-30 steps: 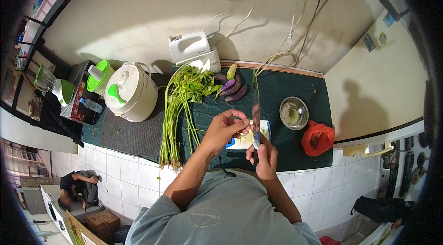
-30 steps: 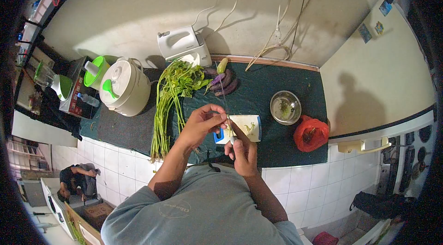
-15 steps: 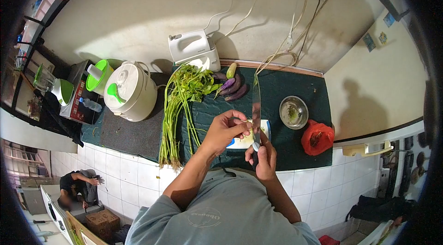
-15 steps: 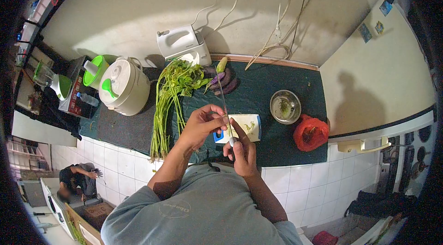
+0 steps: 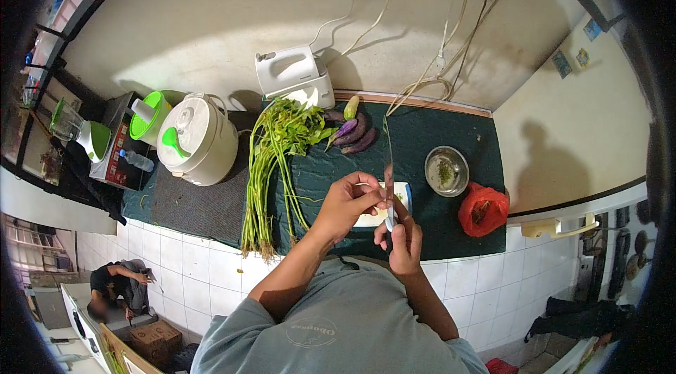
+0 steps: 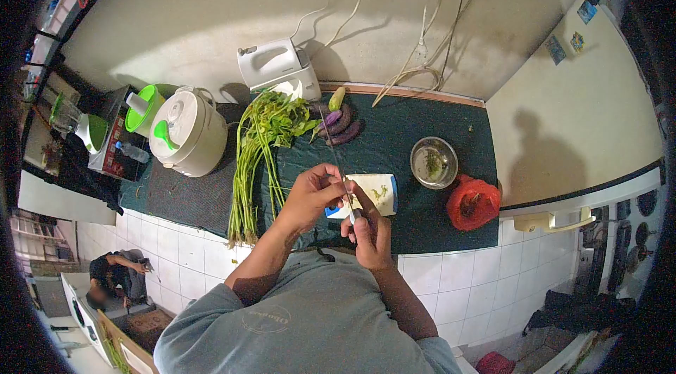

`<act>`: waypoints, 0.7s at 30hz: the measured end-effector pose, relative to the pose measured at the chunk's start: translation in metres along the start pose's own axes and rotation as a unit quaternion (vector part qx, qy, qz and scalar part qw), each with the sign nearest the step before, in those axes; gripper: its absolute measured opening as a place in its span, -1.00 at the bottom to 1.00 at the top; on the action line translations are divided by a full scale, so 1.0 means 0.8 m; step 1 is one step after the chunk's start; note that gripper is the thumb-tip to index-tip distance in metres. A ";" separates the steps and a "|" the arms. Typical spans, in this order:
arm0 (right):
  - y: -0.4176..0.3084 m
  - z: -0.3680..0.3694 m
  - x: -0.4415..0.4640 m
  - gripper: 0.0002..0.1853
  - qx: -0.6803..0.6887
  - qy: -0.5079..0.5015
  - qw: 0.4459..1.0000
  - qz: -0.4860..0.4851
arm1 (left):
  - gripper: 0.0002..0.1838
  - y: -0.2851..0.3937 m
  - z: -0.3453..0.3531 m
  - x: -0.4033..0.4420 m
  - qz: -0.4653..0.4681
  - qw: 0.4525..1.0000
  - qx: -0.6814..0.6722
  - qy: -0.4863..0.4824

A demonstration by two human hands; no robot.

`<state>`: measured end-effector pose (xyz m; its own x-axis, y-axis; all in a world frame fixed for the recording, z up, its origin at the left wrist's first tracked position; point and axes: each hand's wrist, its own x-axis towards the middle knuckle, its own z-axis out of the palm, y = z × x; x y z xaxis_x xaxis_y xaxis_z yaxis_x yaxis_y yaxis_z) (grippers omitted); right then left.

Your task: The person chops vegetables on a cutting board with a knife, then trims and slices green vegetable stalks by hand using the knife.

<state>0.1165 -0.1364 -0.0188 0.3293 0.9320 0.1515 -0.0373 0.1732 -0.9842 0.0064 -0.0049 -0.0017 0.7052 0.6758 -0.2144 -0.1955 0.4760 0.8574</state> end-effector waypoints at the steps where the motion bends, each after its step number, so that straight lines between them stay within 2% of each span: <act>1: -0.003 0.001 0.001 -0.27 0.001 0.000 1.000 0.000 | -0.80 0.001 0.000 0.000 -0.008 1.000 -0.016 0.006; 6: 0.000 0.001 0.001 -0.28 0.012 0.003 1.000 -0.016 | -0.80 0.008 0.003 -0.002 -0.038 0.997 -0.068 0.010; 12: 0.000 -0.001 0.001 -0.25 0.008 -0.001 1.000 -0.006 | -0.69 0.004 -0.009 -0.002 -0.068 0.992 -0.099 -0.034; 14: -0.001 -0.001 0.000 -0.38 0.009 -0.002 1.000 -0.015 | -0.67 0.004 -0.011 -0.002 -0.072 0.993 -0.091 -0.032; 21: 0.003 -0.001 0.002 -0.43 0.010 0.000 0.999 -0.033 | -0.66 0.011 -0.005 -0.004 -0.065 0.995 -0.079 -0.014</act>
<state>0.1181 -0.1345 -0.0208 0.3318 0.9182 0.2164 -0.0337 0.2407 -0.9700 -0.0006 -0.0007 0.0051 0.7498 0.5879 -0.3037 -0.2046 0.6424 0.7386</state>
